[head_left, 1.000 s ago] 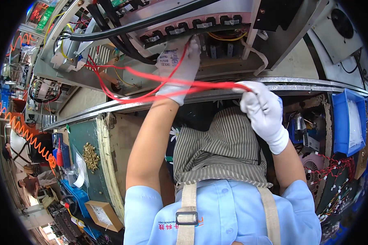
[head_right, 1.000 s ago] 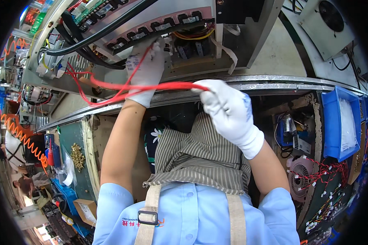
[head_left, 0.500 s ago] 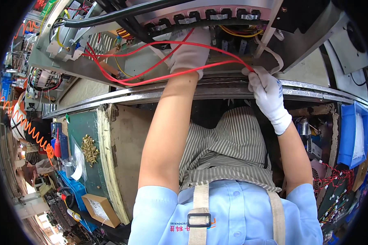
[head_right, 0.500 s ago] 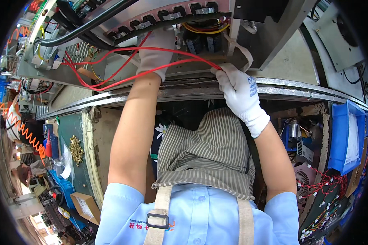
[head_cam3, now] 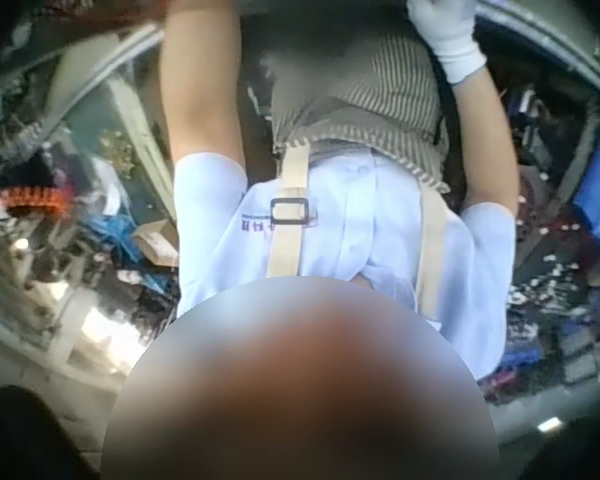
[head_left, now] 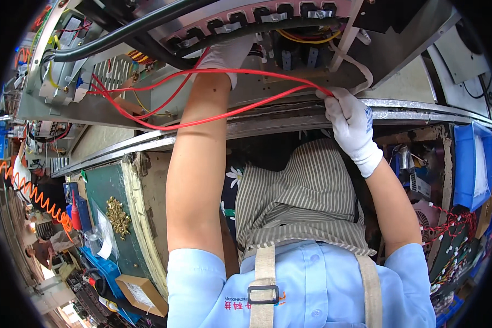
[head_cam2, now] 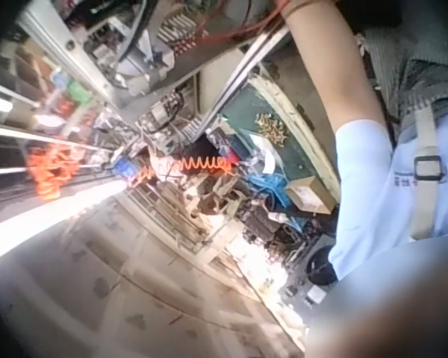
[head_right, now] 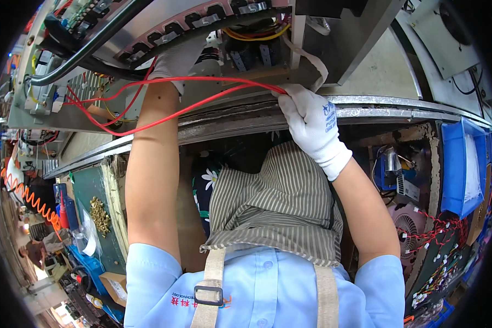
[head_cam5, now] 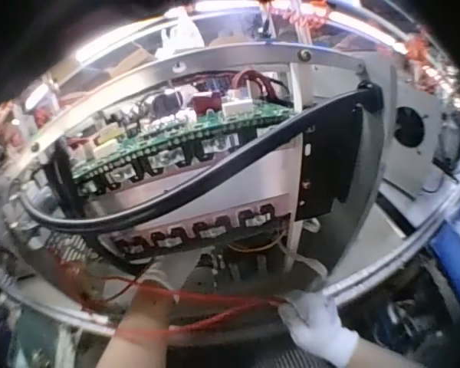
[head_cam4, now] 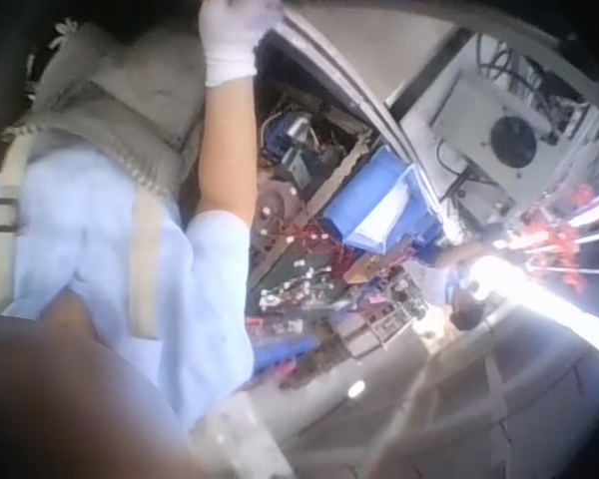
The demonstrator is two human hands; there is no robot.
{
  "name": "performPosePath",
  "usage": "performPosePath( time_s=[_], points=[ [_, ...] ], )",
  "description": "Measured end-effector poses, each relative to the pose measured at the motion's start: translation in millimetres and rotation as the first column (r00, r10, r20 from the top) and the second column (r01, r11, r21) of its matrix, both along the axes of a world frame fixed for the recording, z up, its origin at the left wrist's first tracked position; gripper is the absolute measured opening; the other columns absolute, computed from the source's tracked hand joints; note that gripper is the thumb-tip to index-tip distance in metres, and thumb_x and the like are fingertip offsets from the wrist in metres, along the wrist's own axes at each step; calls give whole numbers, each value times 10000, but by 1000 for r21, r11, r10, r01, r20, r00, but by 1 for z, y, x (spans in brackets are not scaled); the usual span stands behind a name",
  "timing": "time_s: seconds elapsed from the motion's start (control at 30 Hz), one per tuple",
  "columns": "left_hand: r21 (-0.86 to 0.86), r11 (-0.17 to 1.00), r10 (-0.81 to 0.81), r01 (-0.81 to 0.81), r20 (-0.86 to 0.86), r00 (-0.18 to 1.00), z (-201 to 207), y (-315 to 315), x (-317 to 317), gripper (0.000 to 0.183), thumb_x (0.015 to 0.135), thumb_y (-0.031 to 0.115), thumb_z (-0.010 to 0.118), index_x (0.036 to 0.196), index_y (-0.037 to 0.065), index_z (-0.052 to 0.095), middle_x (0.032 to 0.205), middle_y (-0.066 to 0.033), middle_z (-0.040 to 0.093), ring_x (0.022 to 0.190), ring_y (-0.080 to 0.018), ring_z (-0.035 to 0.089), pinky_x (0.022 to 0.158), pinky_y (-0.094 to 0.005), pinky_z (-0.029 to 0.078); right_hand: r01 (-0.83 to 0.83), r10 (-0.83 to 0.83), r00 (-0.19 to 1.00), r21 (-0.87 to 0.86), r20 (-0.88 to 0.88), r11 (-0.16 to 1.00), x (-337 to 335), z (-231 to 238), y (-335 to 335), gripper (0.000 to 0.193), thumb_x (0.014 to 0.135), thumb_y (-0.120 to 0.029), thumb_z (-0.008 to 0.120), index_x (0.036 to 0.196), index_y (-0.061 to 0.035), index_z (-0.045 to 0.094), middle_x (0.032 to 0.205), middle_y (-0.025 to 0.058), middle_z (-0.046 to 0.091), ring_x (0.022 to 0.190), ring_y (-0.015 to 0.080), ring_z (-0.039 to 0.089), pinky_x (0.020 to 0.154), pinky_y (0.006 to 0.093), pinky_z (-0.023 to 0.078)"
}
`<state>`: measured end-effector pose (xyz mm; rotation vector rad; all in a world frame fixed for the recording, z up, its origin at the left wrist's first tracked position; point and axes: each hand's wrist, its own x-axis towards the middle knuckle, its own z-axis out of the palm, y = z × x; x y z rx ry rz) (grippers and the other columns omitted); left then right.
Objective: The person assembles an electronic device by connecting various wires to a circuit board inside a metal chassis. They route black and red cables, secure them with zip ties, and plug in connectors. The person also handles small components and organizes the internal wiring.
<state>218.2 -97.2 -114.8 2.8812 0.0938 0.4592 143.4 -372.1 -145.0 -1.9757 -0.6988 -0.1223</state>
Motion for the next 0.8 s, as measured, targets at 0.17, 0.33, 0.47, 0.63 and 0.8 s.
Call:
performPosePath(
  time_s=[0.17, 0.33, 0.47, 0.63, 0.8],
  points=[
    [8, 1000, -10, 10, 5, 1000, -3, 1, -1, 308, 956, 296, 446, 1133, 110, 615, 1113, -162, 642, 1025, -366, 601, 849, -474, 487, 10, -11, 998, 18, 54, 1000, -1, 0, 1, 246, 979, -159, 500, 1102, 14, 625, 635, 48, 508, 555, 112, 481, 545, 264, 412],
    [14, 1000, -23, 23, 2, 1000, -6, 1, 2, 305, 951, 302, 456, 1137, 122, 615, 1118, -155, 641, 1026, -360, 602, 853, -471, 486, 9, -9, 1000, 27, 4, 1000, -1, -1, 0, 234, 975, -133, 503, 1110, 14, 627, 642, 42, 506, 561, 104, 470, 551, 256, 408],
    [24, 999, -21, 21, 4, 1000, -7, 0, 8, 303, 947, 308, 464, 1140, 131, 615, 1121, -150, 641, 1027, -356, 603, 856, -468, 486, 11, -10, 1000, 42, -18, 999, -1, 0, 1, 234, 971, -123, 506, 1116, 16, 627, 644, 37, 499, 567, 97, 461, 552, 249, 404],
    [38, 999, -33, 33, 3, 999, -9, 2, 14, 301, 942, 315, 474, 1145, 143, 615, 1126, -143, 641, 1028, -350, 604, 860, -465, 485, 28, -26, 998, 27, -58, 999, -4, 7, 2, 231, 968, -109, 502, 1112, 21, 627, 640, 29, 491, 565, 89, 450, 540, 246, 395],
    [40, 998, -45, 45, -10, 999, -9, 2, 21, 300, 937, 322, 484, 1149, 155, 615, 1131, -137, 640, 1029, -345, 605, 864, -462, 484, 46, -46, 999, 29, 7, 999, -1, 4, 3, 146, 895, -108, 569, 997, -25, 633, 743, 184, 632, 694, 379, 629, 598, 411, 478]
  ],
)
